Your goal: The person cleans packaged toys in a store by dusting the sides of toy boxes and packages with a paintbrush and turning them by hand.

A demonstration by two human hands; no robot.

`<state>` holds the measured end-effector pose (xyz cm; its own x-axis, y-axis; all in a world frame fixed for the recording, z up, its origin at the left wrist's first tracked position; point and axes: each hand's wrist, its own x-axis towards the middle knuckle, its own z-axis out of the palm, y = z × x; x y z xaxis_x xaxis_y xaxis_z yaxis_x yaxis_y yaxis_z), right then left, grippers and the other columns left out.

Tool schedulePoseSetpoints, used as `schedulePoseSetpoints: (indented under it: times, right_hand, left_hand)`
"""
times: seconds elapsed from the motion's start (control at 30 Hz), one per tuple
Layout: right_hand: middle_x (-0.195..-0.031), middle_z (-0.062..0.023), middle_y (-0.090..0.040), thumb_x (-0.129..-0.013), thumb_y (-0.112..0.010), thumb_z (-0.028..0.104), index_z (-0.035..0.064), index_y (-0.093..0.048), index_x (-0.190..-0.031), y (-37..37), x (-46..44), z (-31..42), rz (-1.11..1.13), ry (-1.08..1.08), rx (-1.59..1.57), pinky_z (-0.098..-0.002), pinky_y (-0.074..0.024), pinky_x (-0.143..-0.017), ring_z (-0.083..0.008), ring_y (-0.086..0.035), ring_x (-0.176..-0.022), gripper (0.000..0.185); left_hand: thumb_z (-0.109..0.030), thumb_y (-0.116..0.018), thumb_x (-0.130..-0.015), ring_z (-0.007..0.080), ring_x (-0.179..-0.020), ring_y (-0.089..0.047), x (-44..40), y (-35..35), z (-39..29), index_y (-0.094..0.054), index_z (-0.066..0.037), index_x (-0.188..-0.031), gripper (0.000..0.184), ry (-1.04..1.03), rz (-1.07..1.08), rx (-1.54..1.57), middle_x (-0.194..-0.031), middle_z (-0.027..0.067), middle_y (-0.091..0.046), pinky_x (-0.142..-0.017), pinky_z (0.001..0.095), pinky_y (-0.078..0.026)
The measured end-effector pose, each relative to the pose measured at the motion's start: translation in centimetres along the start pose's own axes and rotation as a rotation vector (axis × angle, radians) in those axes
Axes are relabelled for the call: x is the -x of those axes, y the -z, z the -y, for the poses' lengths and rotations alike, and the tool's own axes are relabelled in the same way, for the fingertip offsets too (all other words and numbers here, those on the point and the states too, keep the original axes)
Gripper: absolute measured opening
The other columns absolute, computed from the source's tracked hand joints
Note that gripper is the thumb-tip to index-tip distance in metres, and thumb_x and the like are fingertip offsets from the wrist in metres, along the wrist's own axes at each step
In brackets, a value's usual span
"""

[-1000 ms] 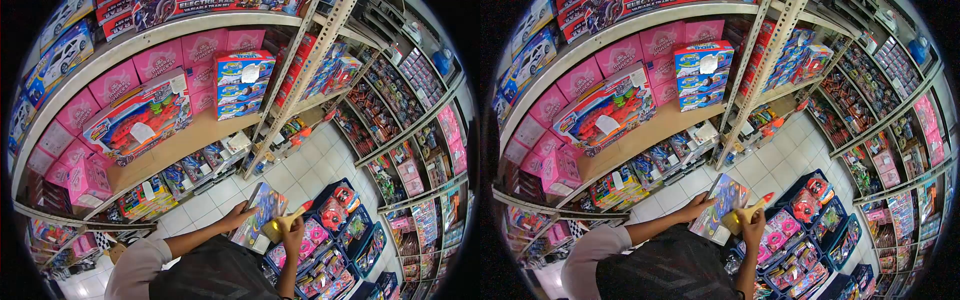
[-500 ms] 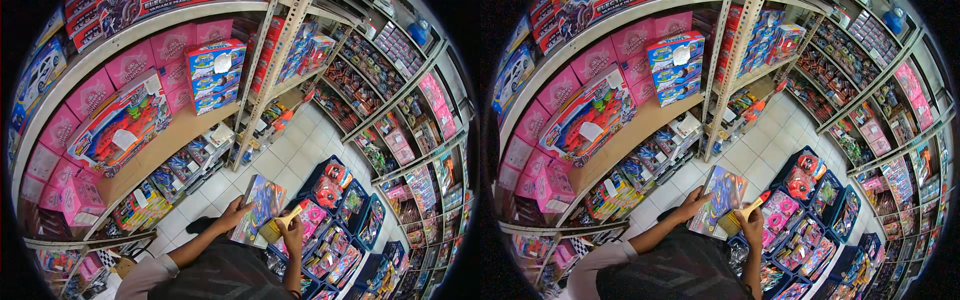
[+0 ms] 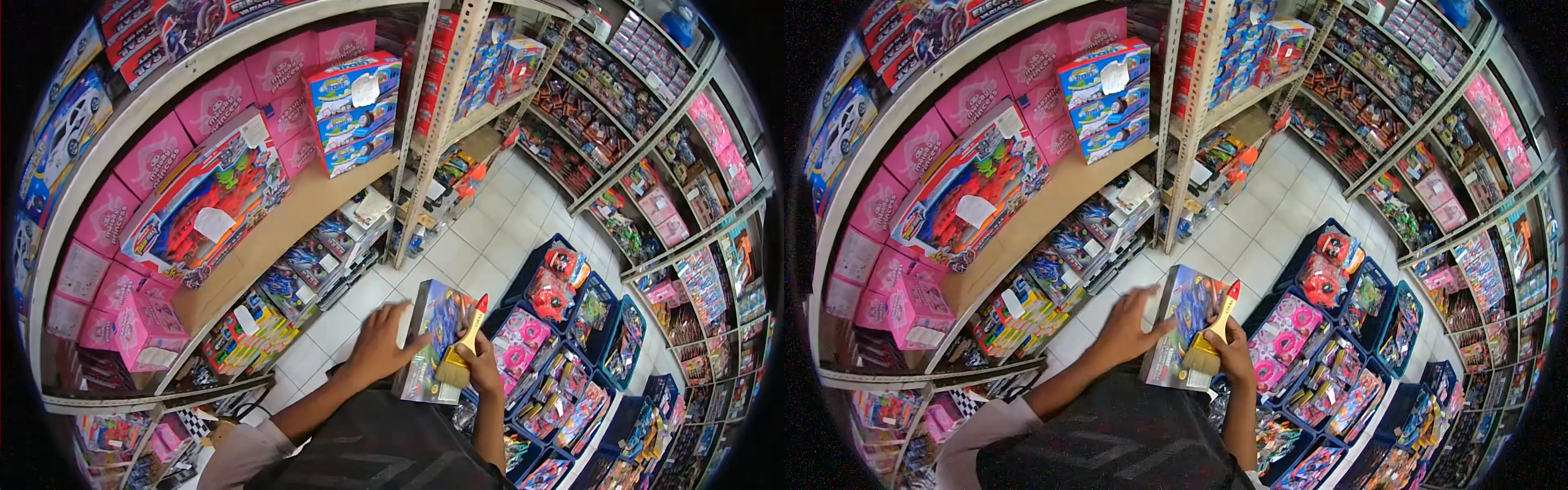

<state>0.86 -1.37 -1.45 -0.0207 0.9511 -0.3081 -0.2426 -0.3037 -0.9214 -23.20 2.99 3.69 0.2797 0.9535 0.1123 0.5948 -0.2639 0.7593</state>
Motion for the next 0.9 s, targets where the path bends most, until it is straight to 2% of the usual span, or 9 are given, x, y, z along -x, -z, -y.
schedulePoseSetpoints:
  times: [0.07,0.13,0.2,0.27,0.4,0.63,0.77,0.83,0.9]
  right_hand:
    - [-0.098,-0.0008,-0.059,-0.084,-0.072,0.012,0.0051,-0.057,-0.11,0.6,1.1,-0.7,-0.067,0.001,-0.058,-0.0268,-0.0477,-0.081,-0.0113,-0.058,-0.088,0.031]
    - [-0.103,-0.0009,-0.059,-0.086,-0.071,0.011,0.0051,-0.057,-0.113,1.2,2.1,-1.1,-0.126,0.007,-0.077,-0.0276,-0.0477,-0.081,-0.0117,-0.057,-0.09,0.031]
    - [-0.102,-0.0012,-0.058,-0.086,-0.071,0.012,0.0051,-0.057,-0.112,2.4,2.9,-2.9,-0.182,-0.022,-0.15,-0.0272,-0.0476,-0.082,-0.0116,-0.057,-0.091,0.031]
    - [-0.099,-0.0007,-0.058,-0.087,-0.071,0.015,0.0052,-0.056,-0.113,3.2,3.5,-3.6,-0.208,-0.04,-0.138,-0.0261,-0.0473,-0.081,-0.0107,-0.056,-0.089,0.032]
    - [-0.096,-0.0022,-0.058,-0.087,-0.071,0.018,0.0044,-0.054,-0.116,4.3,4.1,-4.3,-0.255,-0.039,-0.159,-0.0269,-0.0493,-0.077,-0.0118,-0.058,-0.085,0.036]
    - [-0.093,-0.0015,-0.057,-0.089,-0.068,0.022,0.007,-0.052,-0.117,3.9,4.6,-4.4,-0.324,-0.03,-0.129,-0.0274,-0.051,-0.072,-0.0117,-0.059,-0.08,0.036]
    - [-0.094,-0.0019,-0.057,-0.089,-0.068,0.02,0.0057,-0.052,-0.118,3.7,4.7,-4.6,-0.335,-0.034,-0.125,-0.0274,-0.0514,-0.073,-0.0123,-0.06,-0.082,0.036]
    - [-0.094,-0.0021,-0.057,-0.089,-0.068,0.02,0.0054,-0.052,-0.118,3.7,4.8,-4.7,-0.338,-0.038,-0.134,-0.0278,-0.0516,-0.074,-0.0126,-0.06,-0.082,0.036]
    - [-0.095,-0.0023,-0.057,-0.09,-0.068,0.019,0.005,-0.052,-0.119,3.7,4.8,-4.8,-0.338,-0.044,-0.141,-0.0281,-0.0519,-0.074,-0.0129,-0.061,-0.083,0.036]
  left_hand:
    - [-0.038,-0.075,-0.082,0.0328,-0.121,-0.049,-0.8,5.9,-4.7,-0.05,0.0,-0.128,0.064,-0.181,0.152,0.239,-0.126,0.0223,-0.052,-0.102,0.0415,-0.037]
    - [-0.036,-0.071,-0.085,0.0359,-0.122,-0.046,-0.4,10.9,-9.1,-0.046,0.001,-0.133,0.065,-0.392,0.824,0.76,-0.131,0.0222,-0.047,-0.107,0.0427,-0.035]
    - [-0.029,-0.066,-0.09,0.0324,-0.108,-0.056,0.6,11.7,-12.9,-0.061,-0.001,-0.107,0.033,-0.833,1.128,1.243,-0.11,0.0182,-0.058,-0.091,0.0401,-0.044]
    - [-0.035,-0.071,-0.088,0.0359,-0.134,-0.035,1.0,12.6,-15.1,-0.068,-0.016,-0.122,0.04,-0.599,1.634,1.595,-0.145,0.0155,-0.046,-0.107,0.0461,-0.027]
    - [-0.031,-0.075,-0.084,0.0292,-0.098,-0.054,-0.1,11.8,-16.2,-0.074,-0.008,-0.1,0.028,-0.948,1.377,1.475,-0.126,0.0142,-0.059,-0.083,0.0414,-0.039]
    - [-0.022,-0.069,-0.09,0.0273,-0.092,-0.059,1.0,8.6,-15.2,-0.07,-0.005,-0.085,0.018,-1.217,1.067,1.545,-0.109,0.0106,-0.065,-0.078,0.0374,-0.041]
    - [-0.024,-0.068,-0.09,0.0252,-0.094,-0.059,-0.1,10.8,-15.7,-0.072,-0.006,-0.088,0.018,-0.716,1.535,1.666,-0.109,0.0103,-0.066,-0.08,0.0361,-0.041]
    - [-0.028,-0.07,-0.088,0.0222,-0.088,-0.057,0.8,9.0,-15.0,-0.073,-0.008,-0.094,0.021,-1.227,1.214,1.537,-0.104,0.0082,-0.067,-0.077,0.0354,-0.042]
    - [-0.028,-0.071,-0.087,0.0201,-0.084,-0.056,-0.1,9.8,-14.5,-0.072,-0.008,-0.093,0.021,-1.29,1.174,1.423,-0.1,0.0076,-0.066,-0.073,0.0355,-0.042]
